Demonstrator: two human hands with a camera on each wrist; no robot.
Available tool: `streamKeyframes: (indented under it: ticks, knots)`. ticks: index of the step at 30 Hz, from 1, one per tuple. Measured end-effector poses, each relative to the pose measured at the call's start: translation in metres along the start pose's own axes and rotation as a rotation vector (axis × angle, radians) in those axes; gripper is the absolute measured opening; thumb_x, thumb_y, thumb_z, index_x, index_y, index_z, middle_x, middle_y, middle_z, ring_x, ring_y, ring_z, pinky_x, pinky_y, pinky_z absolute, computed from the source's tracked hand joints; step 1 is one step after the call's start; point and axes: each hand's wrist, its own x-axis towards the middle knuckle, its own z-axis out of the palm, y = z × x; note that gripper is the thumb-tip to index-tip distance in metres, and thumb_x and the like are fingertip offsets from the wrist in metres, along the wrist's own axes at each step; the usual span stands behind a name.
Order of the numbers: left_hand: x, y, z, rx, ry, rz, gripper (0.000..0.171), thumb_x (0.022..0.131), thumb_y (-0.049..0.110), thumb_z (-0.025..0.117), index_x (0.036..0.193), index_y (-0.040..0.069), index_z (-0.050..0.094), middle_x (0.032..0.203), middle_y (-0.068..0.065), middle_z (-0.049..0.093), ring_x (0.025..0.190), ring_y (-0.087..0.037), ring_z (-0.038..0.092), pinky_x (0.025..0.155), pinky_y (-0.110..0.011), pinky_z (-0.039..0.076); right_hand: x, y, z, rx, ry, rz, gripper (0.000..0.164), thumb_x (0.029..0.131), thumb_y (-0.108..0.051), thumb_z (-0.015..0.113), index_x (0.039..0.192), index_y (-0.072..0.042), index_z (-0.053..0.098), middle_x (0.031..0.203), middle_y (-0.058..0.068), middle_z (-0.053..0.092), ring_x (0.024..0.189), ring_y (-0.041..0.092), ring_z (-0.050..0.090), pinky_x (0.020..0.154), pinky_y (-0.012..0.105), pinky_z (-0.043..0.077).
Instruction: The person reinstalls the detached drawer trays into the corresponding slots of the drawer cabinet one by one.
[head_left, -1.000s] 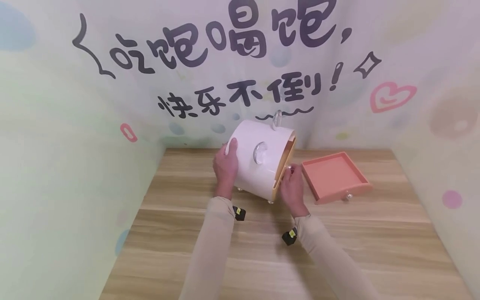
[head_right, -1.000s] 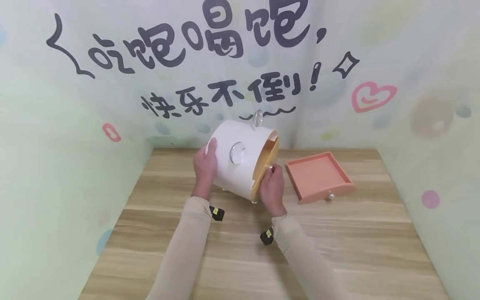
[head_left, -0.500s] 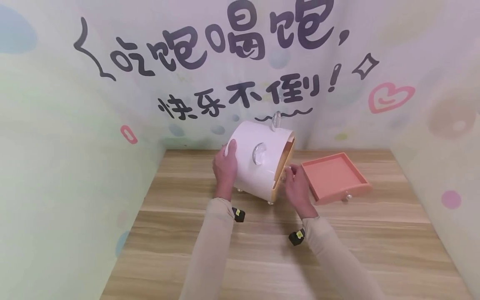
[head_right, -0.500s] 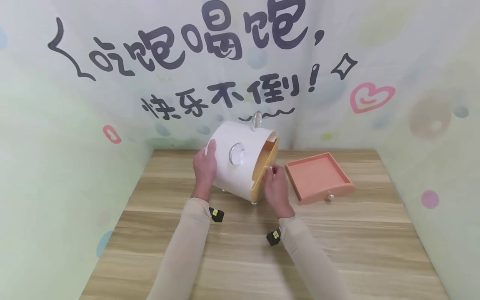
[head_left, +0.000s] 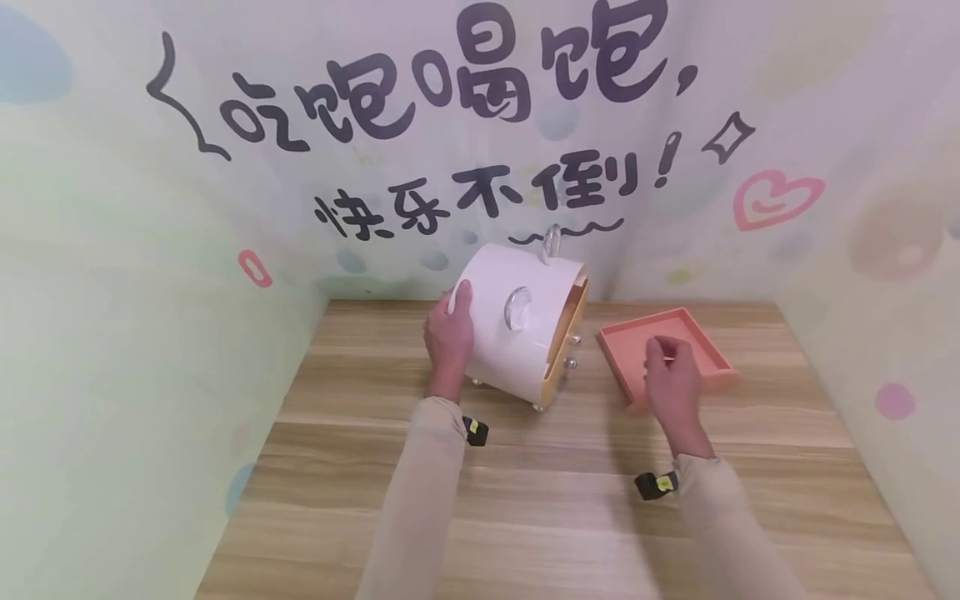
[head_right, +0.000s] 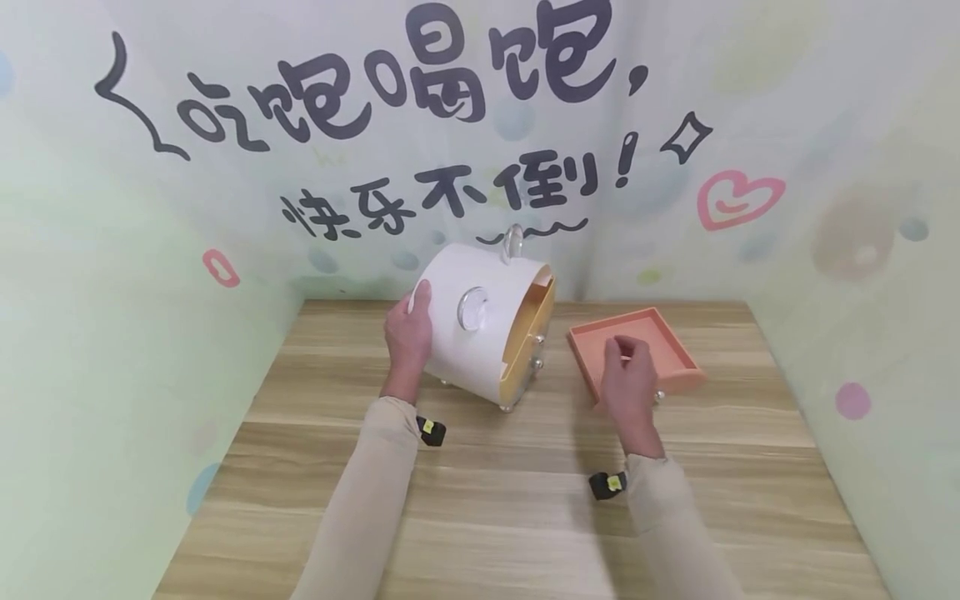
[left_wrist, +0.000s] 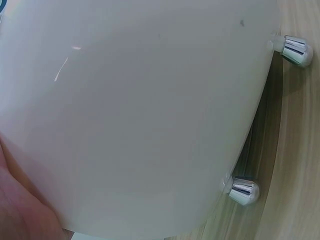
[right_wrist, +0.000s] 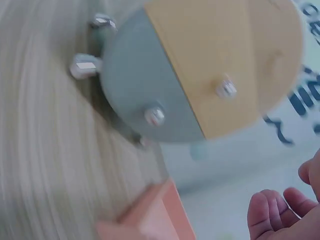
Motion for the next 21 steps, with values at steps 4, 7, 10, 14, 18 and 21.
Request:
streamKeyframes:
  ticks: [4,7,10,14,18,21]
  knots:
    - [0.0,-0.001,0.0,0.006,0.006,0.01,0.065,0.093,0.075,0.045,0.126,0.026,0.072,0.127,-0.008,0.071,0.113,-0.033,0.063,0.101,-0.052,0.049,0.004,0.019,-0.025,0.039,0.071,0.04,0.051,0.105,-0.04,0.048,0.135,0.0,0.052,0.109,0.005,0.058,0.081,0.001,0.057,0.064,0.012,0.05]
    - [0.0,-0.001,-0.001,0.007,0.007,0.015,0.065,0.093,0.074,0.046,0.127,0.025,0.072,0.129,-0.009,0.071,0.116,-0.034,0.063,0.103,-0.053,0.048,0.004,0.033,-0.039,0.018,0.096,0.118,0.055,0.104,-0.043,0.047,0.139,-0.001,0.049,0.109,0.001,0.056,0.081,-0.002,0.056,0.063,0.012,0.049]
    - [0.0,-0.001,-0.002,0.005,0.015,0.015,0.064,0.093,0.073,0.047,0.127,0.025,0.072,0.128,-0.01,0.071,0.116,-0.035,0.063,0.103,-0.053,0.047,0.002,0.044,-0.047,-0.01,0.081,0.2,0.058,0.104,-0.046,0.043,0.143,-0.003,0.046,0.112,0.001,0.055,0.084,0.002,0.058,0.064,0.015,0.049]
    - [0.001,-0.001,-0.003,-0.003,0.011,0.01,0.063,0.093,0.073,0.048,0.126,0.025,0.073,0.127,-0.01,0.071,0.115,-0.035,0.063,0.103,-0.053,0.047,0.0,0.059,-0.05,-0.032,0.064,0.262,0.052,0.104,-0.045,0.04,0.138,-0.007,0.049,0.107,-0.002,0.054,0.084,0.009,0.061,0.064,0.018,0.051]
    - [0.001,-0.001,-0.001,-0.013,0.0,0.011,0.063,0.092,0.074,0.048,0.126,0.026,0.072,0.129,-0.008,0.071,0.117,-0.034,0.063,0.104,-0.052,0.047,0.001,0.07,-0.052,-0.026,0.072,0.28,0.042,0.103,-0.041,0.044,0.129,-0.009,0.055,0.096,-0.005,0.058,0.076,0.006,0.063,0.061,0.019,0.053]
    - [0.0,-0.001,0.0,-0.017,0.007,0.015,0.063,0.092,0.073,0.048,0.126,0.026,0.073,0.128,-0.008,0.071,0.117,-0.034,0.063,0.104,-0.053,0.047,0.002,0.076,-0.053,-0.02,0.04,0.283,0.046,0.103,-0.043,0.048,0.131,-0.007,0.054,0.094,-0.002,0.062,0.074,0.005,0.064,0.063,0.021,0.055]
